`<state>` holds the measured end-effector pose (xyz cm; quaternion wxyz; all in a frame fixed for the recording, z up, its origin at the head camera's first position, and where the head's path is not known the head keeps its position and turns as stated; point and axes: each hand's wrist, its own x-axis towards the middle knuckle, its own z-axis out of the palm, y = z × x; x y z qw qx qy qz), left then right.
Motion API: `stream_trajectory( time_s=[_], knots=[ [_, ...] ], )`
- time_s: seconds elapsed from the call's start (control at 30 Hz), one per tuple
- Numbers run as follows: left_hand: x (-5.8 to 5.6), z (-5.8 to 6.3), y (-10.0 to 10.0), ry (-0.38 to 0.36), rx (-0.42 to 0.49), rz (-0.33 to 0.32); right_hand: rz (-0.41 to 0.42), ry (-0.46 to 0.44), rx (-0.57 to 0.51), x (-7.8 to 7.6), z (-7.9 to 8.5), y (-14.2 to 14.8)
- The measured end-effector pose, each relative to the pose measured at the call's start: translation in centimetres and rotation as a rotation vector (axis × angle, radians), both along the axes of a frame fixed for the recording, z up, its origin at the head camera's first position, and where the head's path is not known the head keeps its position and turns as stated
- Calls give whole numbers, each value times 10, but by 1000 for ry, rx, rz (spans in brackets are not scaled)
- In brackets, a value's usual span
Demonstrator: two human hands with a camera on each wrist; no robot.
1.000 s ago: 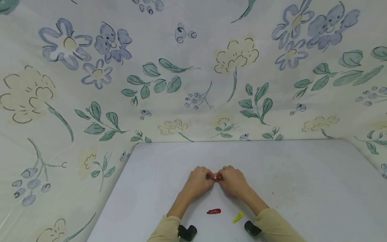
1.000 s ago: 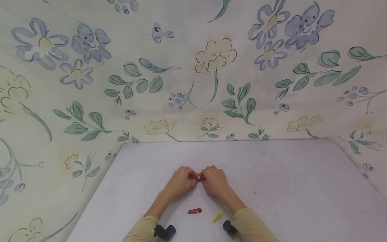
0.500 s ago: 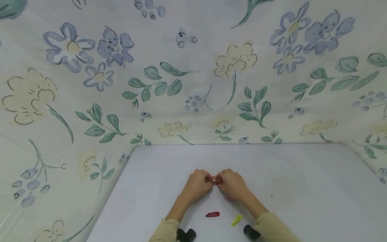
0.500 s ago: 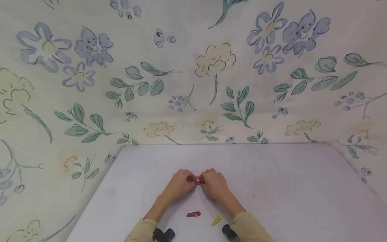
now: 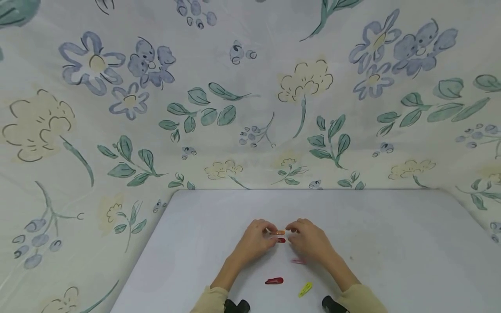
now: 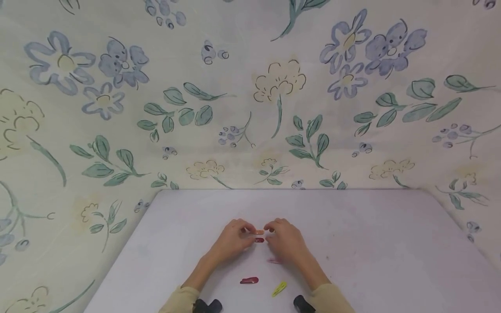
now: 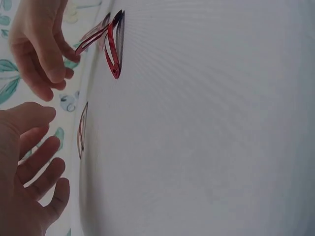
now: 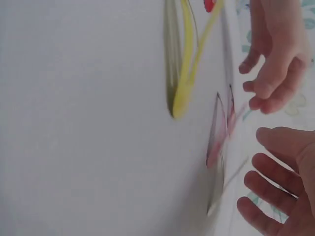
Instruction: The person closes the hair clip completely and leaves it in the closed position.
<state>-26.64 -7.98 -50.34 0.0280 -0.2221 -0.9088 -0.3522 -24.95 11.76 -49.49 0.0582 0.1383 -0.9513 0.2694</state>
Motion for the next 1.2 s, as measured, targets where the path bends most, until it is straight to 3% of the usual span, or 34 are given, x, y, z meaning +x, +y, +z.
stream_trajectory(
  time_s=[0.23, 0.47, 0.73, 0.97, 1.2],
  knots=[
    [2, 6, 9, -61, 92, -37, -42, 15, -70, 5, 0, 27],
    [2, 13, 22, -137, 115, -83, -55, 12, -86, 11, 4, 48],
    [4, 9, 38, -130, 14, -148, -55, -68, -124, 16, -1, 56],
    [6, 7, 50, -156, -68, -172, -54, -125, -76, 21, -6, 56],
    [7, 6, 61, -63, -188, -214, 29, -51, -14, 25, -8, 59]
  ],
)
